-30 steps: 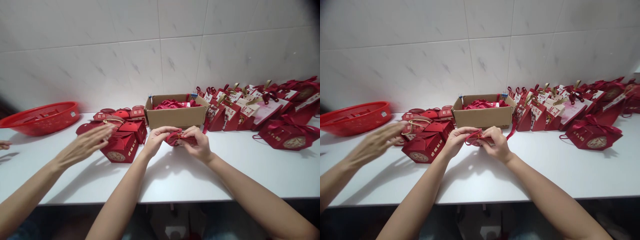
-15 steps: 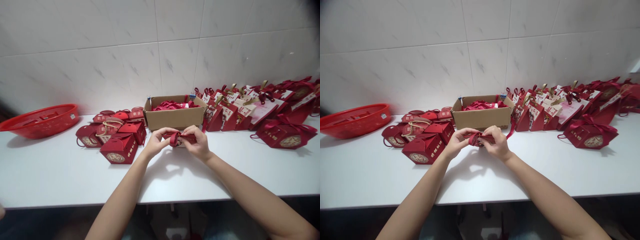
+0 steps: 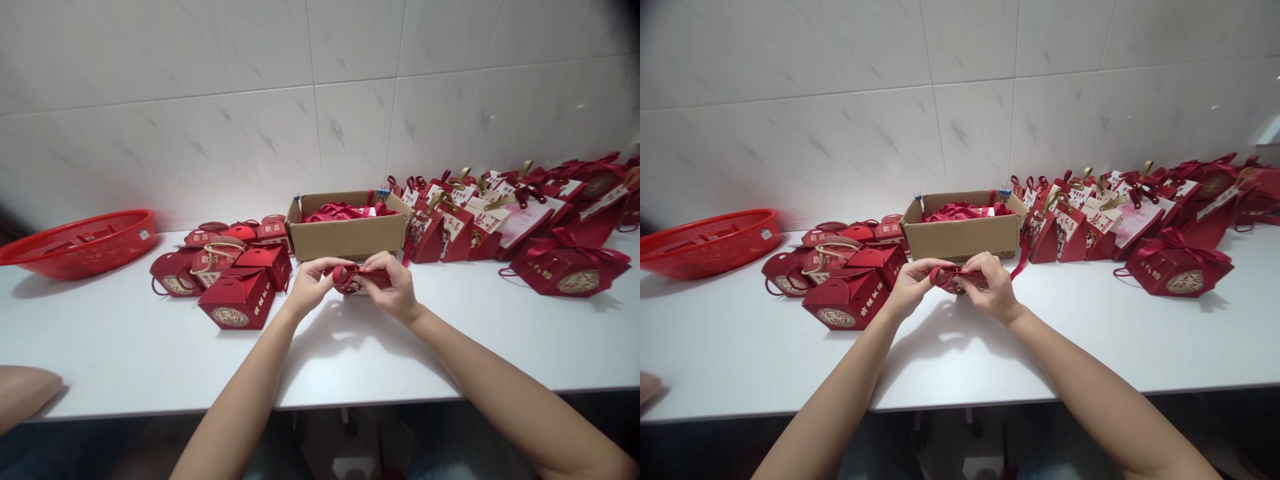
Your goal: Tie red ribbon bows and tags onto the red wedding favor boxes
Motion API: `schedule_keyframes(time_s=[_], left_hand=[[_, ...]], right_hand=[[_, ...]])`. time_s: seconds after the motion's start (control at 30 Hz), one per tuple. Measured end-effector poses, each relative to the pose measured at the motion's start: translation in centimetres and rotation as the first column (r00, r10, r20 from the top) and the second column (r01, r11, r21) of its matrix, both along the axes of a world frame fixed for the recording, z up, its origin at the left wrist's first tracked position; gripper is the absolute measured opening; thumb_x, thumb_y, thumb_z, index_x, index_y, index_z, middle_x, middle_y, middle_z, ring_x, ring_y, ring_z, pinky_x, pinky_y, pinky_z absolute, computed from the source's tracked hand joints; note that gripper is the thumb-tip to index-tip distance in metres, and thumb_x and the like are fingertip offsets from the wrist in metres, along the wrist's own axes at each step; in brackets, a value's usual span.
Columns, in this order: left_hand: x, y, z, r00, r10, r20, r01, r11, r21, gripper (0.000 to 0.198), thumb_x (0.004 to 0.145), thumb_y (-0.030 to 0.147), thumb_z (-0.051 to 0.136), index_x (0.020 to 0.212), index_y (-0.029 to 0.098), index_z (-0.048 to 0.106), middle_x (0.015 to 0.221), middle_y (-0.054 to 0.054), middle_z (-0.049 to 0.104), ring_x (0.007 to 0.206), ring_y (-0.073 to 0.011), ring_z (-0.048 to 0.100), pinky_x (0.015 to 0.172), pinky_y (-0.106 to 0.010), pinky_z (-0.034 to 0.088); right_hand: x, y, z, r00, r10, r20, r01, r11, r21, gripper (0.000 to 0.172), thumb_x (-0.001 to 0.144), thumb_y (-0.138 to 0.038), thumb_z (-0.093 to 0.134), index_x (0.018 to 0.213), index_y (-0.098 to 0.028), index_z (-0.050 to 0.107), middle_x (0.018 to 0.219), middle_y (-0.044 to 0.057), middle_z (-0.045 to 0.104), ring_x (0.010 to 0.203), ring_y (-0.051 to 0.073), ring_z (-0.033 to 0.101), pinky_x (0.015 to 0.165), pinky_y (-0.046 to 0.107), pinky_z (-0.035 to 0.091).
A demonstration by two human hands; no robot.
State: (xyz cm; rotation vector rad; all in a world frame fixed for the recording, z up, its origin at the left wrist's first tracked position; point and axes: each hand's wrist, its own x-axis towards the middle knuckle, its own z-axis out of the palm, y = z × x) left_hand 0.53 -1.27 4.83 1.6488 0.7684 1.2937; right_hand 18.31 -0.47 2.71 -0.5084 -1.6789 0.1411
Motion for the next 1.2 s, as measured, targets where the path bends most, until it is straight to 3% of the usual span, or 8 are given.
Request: schedule_keyframes(time_s=[0.3, 0.67, 0.97, 1.2], left_hand=[[0.3, -0.6, 0.5, 1.000, 0.003, 0.031, -0.002, 1.000, -0.027, 0.025, 0.069, 0.032, 0.073, 0.085, 0.013, 0.067, 0.086, -0.007, 0.068, 0.074, -0.0156, 0.064, 0.067, -0.026, 0.053], [1.1, -0.7, 0.4, 0.986, 0.127, 0.111, -0.119, 0.990, -0.075, 0.025, 0.065, 0.035, 0.075, 0.077, 0.013, 0.071, 0.068, -0.004, 0.070, 0.056, -0.0113, 0.059, 0.054, -0.023, 0.051], [1.5, -0.8, 0.6, 0.978, 0.177, 0.107, -0.164, 0.979, -0.119, 0.027, 0.063, 0.035, 0.076, 0.079, 0.014, 0.075, 0.072, -0.006, 0.073, 0.055, -0.0137, 0.061, 0.052, -0.025, 0.051], [1.8, -0.9, 0.9, 0.976, 0.186, 0.116, -0.163, 0.969, -0.185, 0.025, 0.063, 0.033, 0.076, 0.079, 0.015, 0.075, 0.066, -0.004, 0.071, 0.051, -0.0109, 0.057, 0.050, -0.023, 0.049]], right_hand=[[-0.1, -0.1, 0.1, 0.999, 0.014, 0.031, -0.015, 0.999, 0.034, 0.019, 0.075, -0.017, 0.066, 0.082, -0.024, 0.049, 0.075, 0.001, 0.060, 0.069, 0.018, 0.061, 0.064, 0.033, 0.047], [0.0, 0.1, 0.1, 0.999, 0.031, 0.030, -0.031, 0.999, -0.013, 0.018, 0.075, -0.018, 0.066, 0.081, -0.023, 0.050, 0.075, 0.001, 0.058, 0.068, 0.017, 0.058, 0.064, 0.033, 0.046], [0.0, 0.1, 0.2, 0.999, 0.041, 0.035, -0.041, 0.999, -0.026, 0.016, 0.075, -0.018, 0.065, 0.080, -0.023, 0.050, 0.075, 0.001, 0.058, 0.069, 0.017, 0.058, 0.065, 0.033, 0.046], [-0.1, 0.0, 0.4, 0.998, 0.044, 0.049, -0.043, 0.999, -0.021, 0.017, 0.075, -0.018, 0.065, 0.079, -0.023, 0.050, 0.074, 0.001, 0.058, 0.068, 0.017, 0.058, 0.064, 0.032, 0.045]])
